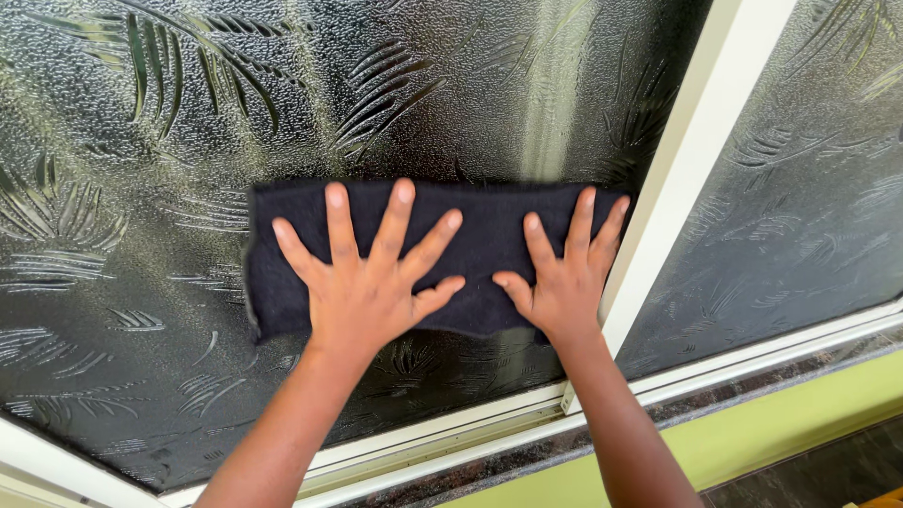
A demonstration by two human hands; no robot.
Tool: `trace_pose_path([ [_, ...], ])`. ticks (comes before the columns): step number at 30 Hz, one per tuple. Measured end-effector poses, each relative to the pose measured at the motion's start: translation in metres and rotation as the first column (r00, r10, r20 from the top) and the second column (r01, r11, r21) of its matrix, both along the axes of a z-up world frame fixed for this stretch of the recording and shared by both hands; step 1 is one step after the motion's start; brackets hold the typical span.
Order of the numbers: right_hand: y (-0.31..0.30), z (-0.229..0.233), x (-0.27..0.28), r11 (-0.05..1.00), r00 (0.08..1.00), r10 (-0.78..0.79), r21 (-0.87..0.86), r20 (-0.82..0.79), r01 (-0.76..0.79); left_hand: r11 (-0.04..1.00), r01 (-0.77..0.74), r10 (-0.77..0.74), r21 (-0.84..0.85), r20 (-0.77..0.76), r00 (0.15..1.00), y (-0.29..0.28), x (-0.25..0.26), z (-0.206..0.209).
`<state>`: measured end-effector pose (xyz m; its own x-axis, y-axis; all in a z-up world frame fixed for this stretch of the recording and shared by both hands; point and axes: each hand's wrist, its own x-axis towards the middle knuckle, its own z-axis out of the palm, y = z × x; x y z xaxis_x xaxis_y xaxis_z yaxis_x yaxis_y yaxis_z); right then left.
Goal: The person wipes a textured glass window pane and the adjacent white window frame using a black cloth. They scrub the glass surface and then clean the lower track of the window frame.
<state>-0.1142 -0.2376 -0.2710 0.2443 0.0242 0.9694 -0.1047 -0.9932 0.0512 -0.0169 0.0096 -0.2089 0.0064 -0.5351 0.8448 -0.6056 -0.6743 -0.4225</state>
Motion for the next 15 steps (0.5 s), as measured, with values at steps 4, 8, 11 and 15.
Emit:
trace_pose_path([
  [4, 0.0, -0.038, 0.002, 1.0, 1.0, -0.002, 0.014, -0.003, 0.002, 1.0, -0.022, 0.021, 0.021, 0.028, 0.999, -0.001, 0.003, -0.032],
  [8, -0.002, -0.072, 0.006, 1.0, 1.0, -0.017, 0.025, 0.002, 0.017, 0.999, -0.038, 0.036, 0.036, 0.05, 0.998, -0.001, 0.006, -0.058],
  [11, -0.003, -0.095, 0.009, 0.999, 1.0, -0.025, 0.03, 0.002, 0.025, 0.998, -0.044, 0.041, 0.046, 0.062, 0.997, -0.001, 0.005, -0.075],
  [15, -0.002, -0.126, 0.01, 0.998, 1.0, -0.025, 0.052, 0.003, 0.024, 0.992, -0.053, 0.043, 0.114, 0.091, 0.995, -0.001, 0.007, -0.092],
])
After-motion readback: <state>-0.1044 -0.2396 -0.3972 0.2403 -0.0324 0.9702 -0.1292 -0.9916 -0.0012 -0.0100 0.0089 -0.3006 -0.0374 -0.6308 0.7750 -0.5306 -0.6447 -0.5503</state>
